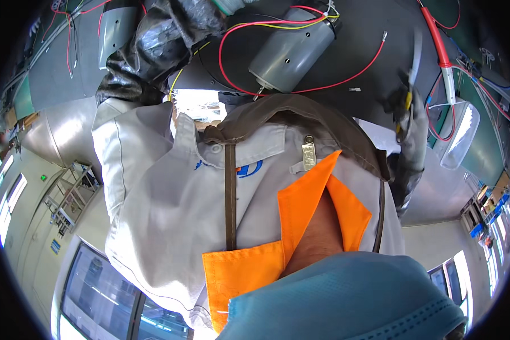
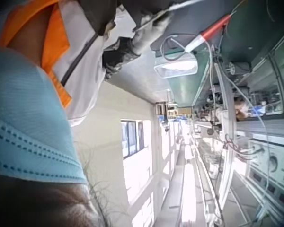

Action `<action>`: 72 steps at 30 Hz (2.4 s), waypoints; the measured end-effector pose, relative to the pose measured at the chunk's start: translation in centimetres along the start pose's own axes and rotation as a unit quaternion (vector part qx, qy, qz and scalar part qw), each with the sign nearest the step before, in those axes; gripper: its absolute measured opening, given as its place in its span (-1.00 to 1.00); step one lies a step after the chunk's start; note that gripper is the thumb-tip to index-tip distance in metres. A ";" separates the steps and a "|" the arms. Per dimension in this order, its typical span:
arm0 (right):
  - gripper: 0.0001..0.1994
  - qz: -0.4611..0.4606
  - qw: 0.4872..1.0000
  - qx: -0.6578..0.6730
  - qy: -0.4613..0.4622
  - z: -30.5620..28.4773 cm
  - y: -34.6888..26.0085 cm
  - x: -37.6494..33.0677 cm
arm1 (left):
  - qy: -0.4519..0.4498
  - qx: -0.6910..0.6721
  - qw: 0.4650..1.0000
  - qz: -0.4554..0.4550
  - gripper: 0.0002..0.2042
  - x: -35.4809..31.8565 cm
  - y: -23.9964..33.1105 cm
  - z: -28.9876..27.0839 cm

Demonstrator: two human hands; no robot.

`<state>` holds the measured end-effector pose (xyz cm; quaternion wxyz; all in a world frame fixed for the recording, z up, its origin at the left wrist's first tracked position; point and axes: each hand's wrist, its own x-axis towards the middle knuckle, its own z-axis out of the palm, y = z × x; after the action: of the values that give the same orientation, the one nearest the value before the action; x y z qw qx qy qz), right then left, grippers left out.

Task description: Connecting and organizing electrical wires onto small cylindrical motors at a manual assembly workbench.

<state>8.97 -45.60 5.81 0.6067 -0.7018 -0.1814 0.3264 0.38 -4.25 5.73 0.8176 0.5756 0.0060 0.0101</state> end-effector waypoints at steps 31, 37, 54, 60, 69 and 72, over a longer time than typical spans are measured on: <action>-0.62 -0.249 0.930 -0.256 -0.084 18.3 -2.1 22.5 | 0.353 0.748 0.461 0.321 -0.60 -4.7 -8.8 -0.9; -0.45 -0.217 0.928 -0.281 -0.111 18.3 0.2 20.4 | 0.266 -0.103 0.957 0.057 -0.71 4.9 -2.6 -7.5; -0.73 0.026 0.962 -0.244 -0.121 -1.3 -6.3 12.3 | 0.086 0.088 0.938 -0.323 -0.65 -25.7 -2.8 3.7; -0.74 -0.248 0.863 -0.258 -0.357 10.9 -0.7 11.0 | 0.237 0.083 0.960 -0.125 -0.71 -15.3 -0.4 6.6; -0.60 -0.251 0.966 -0.062 -0.022 12.6 -1.9 8.4 | 0.268 -0.114 0.956 -0.028 -0.70 -4.9 -0.8 9.8; -0.57 -0.236 0.966 -0.103 -0.036 12.5 -2.9 8.0 | 0.255 -0.091 0.962 -0.044 -0.69 -4.7 -1.0 9.5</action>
<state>6.60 -30.67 6.06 0.5842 -0.6856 -0.3960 0.1784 -4.14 -13.64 8.00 0.8375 0.4764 0.2388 0.1211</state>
